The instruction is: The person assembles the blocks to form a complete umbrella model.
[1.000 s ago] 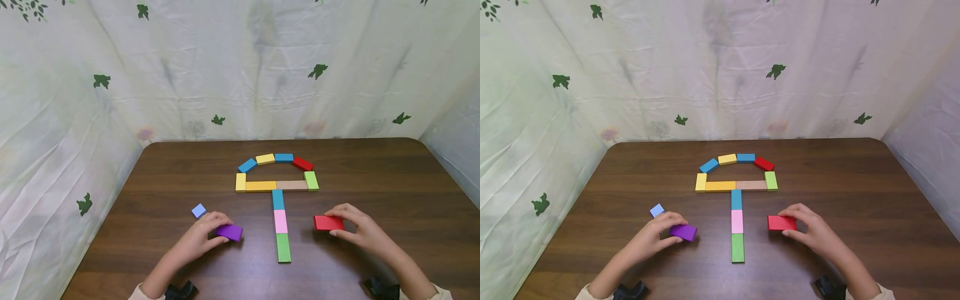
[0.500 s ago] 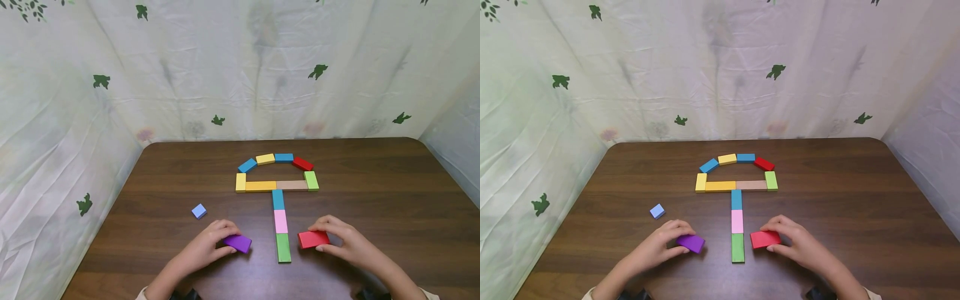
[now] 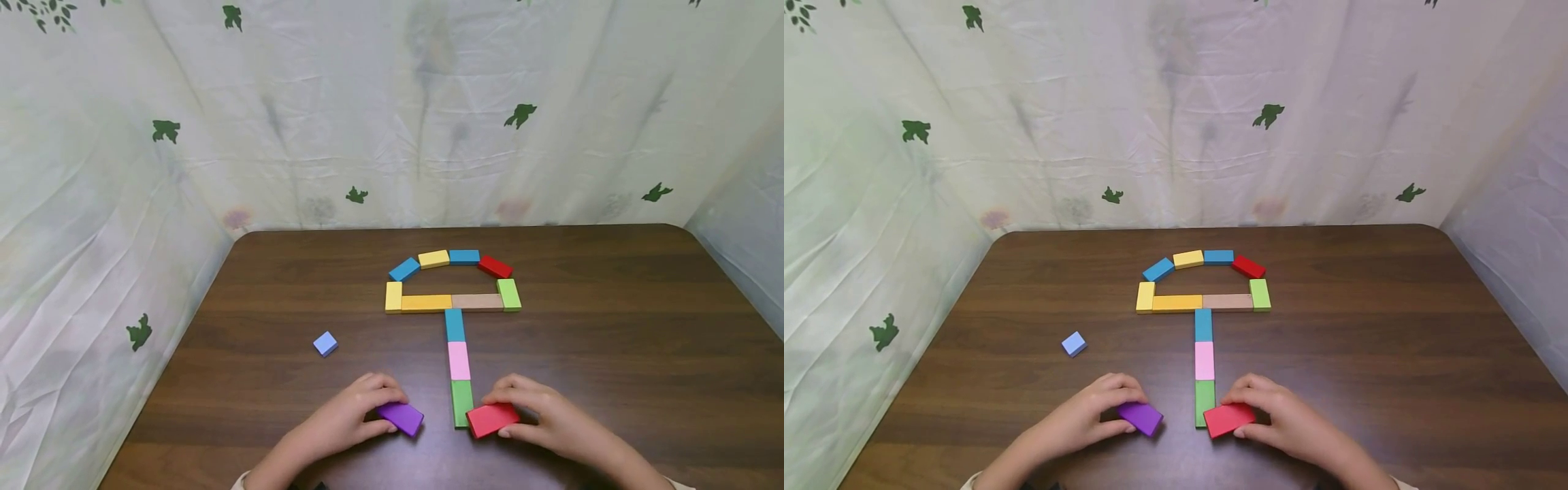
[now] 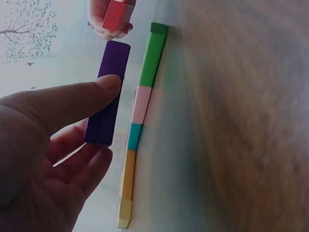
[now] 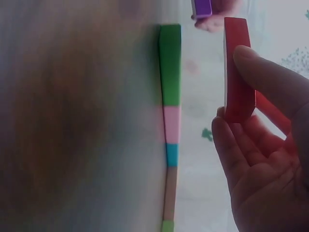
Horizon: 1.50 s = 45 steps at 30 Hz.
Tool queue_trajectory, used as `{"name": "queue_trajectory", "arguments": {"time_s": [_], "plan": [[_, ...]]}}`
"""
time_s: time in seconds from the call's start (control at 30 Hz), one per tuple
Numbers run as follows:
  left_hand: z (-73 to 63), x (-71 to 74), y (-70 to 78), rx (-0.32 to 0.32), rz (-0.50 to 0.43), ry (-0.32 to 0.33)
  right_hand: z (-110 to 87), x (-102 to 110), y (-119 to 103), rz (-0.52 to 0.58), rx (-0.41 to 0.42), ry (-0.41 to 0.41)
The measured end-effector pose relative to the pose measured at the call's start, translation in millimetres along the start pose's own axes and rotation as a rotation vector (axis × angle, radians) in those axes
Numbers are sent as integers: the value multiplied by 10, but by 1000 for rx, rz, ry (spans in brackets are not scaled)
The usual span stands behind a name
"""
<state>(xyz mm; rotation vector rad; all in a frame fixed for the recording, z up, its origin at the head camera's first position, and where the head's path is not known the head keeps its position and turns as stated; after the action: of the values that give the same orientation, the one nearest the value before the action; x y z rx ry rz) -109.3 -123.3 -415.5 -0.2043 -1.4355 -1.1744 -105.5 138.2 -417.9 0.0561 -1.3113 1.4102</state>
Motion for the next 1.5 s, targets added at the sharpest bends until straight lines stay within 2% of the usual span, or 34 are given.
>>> {"name": "queue_trajectory", "arguments": {"time_s": [0.17, 0.37, 0.53, 0.9, 1.1, 1.3, 1.5], "plan": [[7, -63, 28, -23, 10, -45, 10, -109, -33, 35, 38, -41], [3, -119, 44, -38, 16, -86, 43, -195, -78, 56, 24, -91], [-9, -160, 44, -45, 2, -97, 46, -263, -84, 51, 1, -125], [-19, -233, -16, -45, -17, -91, 27, -350, -109, 42, 101, -112], [-24, -251, -60, -24, -48, -99, 21, -382, -95, 37, 94, -122], [-32, -229, -115, 5, -107, -117, 17, -413, -90, 28, 123, -120], [-44, -200, -180, 30, -138, -122, 11, -409, -78, 63, 74, -139]]}}
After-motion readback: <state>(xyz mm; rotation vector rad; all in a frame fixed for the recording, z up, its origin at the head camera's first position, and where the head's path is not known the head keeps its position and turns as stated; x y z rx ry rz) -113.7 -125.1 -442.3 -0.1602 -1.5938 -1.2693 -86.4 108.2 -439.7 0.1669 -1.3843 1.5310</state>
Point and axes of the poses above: each hand's wrist, its own z-axis towards the middle knuckle, its own x-axis out of the back of the hand, y = z × x, the point moved 5 cm from there along z, towards the middle knuckle
